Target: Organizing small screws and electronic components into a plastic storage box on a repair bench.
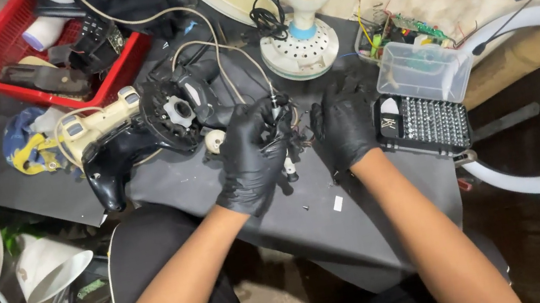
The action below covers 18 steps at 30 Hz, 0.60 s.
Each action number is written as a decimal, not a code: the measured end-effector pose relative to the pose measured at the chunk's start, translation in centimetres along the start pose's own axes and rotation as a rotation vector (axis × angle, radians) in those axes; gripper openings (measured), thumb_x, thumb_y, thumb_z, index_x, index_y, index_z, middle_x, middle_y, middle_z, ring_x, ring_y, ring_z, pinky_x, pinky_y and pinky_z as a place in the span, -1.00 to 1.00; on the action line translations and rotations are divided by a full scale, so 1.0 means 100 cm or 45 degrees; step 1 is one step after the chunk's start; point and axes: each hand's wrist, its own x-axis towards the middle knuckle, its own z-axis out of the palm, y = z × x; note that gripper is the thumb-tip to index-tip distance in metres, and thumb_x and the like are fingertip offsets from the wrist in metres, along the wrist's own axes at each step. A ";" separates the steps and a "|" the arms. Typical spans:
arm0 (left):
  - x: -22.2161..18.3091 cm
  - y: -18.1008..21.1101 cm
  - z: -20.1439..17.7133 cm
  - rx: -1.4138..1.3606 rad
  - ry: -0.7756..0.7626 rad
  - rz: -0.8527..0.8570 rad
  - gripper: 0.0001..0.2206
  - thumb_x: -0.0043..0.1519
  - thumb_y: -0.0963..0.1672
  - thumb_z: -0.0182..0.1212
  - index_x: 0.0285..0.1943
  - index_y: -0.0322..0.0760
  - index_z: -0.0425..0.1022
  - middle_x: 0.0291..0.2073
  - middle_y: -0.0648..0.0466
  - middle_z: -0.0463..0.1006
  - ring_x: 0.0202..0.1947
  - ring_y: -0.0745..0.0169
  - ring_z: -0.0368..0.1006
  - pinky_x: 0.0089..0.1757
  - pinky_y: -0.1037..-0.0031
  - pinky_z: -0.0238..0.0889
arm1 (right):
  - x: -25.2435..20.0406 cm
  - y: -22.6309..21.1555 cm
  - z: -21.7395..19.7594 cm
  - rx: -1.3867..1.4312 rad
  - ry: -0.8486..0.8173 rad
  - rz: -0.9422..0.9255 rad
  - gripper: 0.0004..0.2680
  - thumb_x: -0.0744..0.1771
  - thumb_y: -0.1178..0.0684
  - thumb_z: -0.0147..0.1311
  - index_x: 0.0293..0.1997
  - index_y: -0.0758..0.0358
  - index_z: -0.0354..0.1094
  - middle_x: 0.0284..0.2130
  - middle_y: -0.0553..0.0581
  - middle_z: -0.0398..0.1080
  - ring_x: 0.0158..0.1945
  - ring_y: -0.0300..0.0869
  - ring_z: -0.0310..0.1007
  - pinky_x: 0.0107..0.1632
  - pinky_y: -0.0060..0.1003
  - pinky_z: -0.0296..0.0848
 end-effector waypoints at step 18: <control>-0.003 -0.007 -0.004 0.041 -0.013 0.124 -0.90 0.23 -0.07 0.31 -0.21 -0.10 0.56 -0.47 0.09 0.52 -0.26 0.01 0.55 -0.21 0.24 0.47 | -0.040 0.029 0.047 0.316 -0.108 -0.131 -0.91 0.20 0.13 0.20 -0.37 0.32 0.44 -0.33 0.32 0.40 -0.23 0.20 0.51 -0.31 -0.11 0.60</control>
